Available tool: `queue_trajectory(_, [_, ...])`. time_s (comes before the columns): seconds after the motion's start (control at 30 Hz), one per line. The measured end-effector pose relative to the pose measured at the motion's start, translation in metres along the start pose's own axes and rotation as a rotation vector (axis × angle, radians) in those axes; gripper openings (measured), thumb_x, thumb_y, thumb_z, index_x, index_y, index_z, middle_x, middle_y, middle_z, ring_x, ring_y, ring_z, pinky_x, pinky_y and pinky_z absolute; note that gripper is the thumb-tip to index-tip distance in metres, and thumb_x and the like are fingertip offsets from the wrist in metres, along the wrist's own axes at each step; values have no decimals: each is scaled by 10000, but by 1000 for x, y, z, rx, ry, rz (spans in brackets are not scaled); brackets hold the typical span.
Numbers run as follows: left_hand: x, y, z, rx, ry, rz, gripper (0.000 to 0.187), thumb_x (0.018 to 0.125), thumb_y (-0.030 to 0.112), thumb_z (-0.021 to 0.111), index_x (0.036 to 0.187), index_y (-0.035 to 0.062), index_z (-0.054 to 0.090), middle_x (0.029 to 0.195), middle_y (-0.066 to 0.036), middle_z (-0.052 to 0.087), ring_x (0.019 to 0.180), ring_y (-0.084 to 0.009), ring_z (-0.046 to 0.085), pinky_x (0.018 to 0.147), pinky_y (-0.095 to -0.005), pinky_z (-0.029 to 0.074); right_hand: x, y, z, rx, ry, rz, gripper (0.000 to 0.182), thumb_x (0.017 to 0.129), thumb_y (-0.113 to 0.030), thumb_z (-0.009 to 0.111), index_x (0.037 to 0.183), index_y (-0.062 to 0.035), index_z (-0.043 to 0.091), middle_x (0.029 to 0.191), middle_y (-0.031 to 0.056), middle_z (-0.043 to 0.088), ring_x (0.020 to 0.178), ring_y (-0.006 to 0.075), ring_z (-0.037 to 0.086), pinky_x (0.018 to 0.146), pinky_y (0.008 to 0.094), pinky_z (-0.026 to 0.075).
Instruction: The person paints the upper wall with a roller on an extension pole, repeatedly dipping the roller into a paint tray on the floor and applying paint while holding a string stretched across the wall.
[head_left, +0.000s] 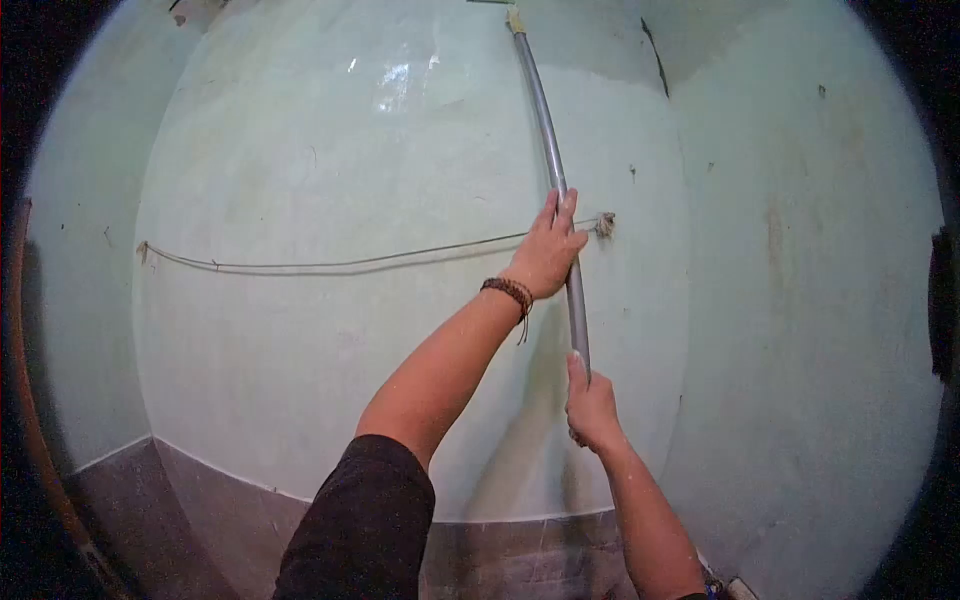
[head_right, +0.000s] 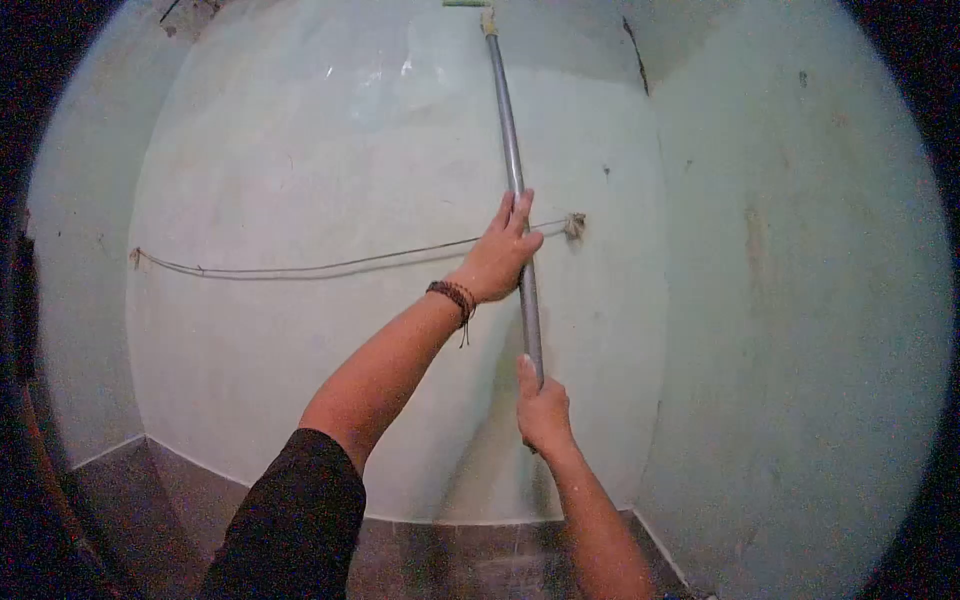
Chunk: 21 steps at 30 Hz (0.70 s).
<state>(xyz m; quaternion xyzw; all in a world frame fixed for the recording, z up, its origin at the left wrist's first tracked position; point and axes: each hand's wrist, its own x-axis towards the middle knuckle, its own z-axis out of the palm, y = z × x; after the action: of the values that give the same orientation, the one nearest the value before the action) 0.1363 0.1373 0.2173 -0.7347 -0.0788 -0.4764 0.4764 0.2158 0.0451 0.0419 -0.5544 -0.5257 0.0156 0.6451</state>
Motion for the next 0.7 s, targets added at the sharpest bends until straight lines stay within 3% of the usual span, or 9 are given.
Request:
queue_trajectory(0.03, [-6,6,-2,-17,-32,3,236,703,-1,603,913,46,507,1386,-314,190,1257,-507,236,1045,-452,297,-5,7,0,5,-31,24,683,883,-564,374,798,86,567,747,260,578,684,357,570,679,437,444])
queue_trajectory(0.1, [21,-16,-8,-7,-19,-8,250,697,5,613,921,48,509,1391,-310,181,1264,-505,224,1052,-449,286,14,-6,-5,-7,-30,23,690,880,-567,379,806,91,575,730,264,571,690,347,566,696,426,444])
queue_trajectory(0.17, [47,-35,-2,-22,-34,-38,279,686,18,634,935,52,513,1399,-301,165,1277,-499,199,1068,-444,265,43,-32,-14,107,-96,40,608,870,-579,412,726,4,506,504,60,441,384,163,412,374,326,360])
queue_trajectory(0.3, [55,-32,2,100,-54,-73,254,697,24,622,927,49,516,1394,-298,186,1274,-497,208,1049,-446,303,52,-28,-12,196,-96,30,583,874,-572,406,725,-14,481,493,38,415,344,140,367,320,306,309])
queue_trajectory(0.37, [29,-10,17,149,-124,-18,257,681,26,635,909,44,519,1386,-299,210,1269,-501,218,1046,-449,309,32,9,-7,34,-43,21,579,868,-586,403,698,-35,456,487,27,400,348,138,366,321,308,304])
queue_trajectory(0.43, [15,-3,9,12,-76,-58,249,671,31,638,890,41,520,1375,-307,228,1267,-502,220,1052,-454,297,25,13,-4,80,-82,55,593,870,-580,402,735,-10,498,492,32,412,353,140,369,334,313,323])
queue_trajectory(0.53, [54,-34,5,88,-28,-51,253,671,19,631,895,36,512,1377,-315,211,1264,-508,219,1041,-446,312,54,-20,-9,1,41,-112,604,871,-582,402,748,-1,517,495,32,417,357,139,368,341,315,332])
queue_trajectory(0.6, [60,-38,-1,116,-43,-85,203,712,54,594,912,56,555,1380,-279,239,1272,-482,232,1033,-434,315,56,-50,-16,192,-91,36,577,874,-576,401,692,-34,477,485,20,391,353,133,350,338,317,322])
queue_trajectory(0.7, [43,-23,2,146,-98,-103,159,757,75,558,914,69,580,1387,-245,260,1280,-453,249,1031,-430,313,51,-7,-4,68,7,-105,548,861,-601,409,646,-97,379,476,-6,350,346,109,326,315,297,295])
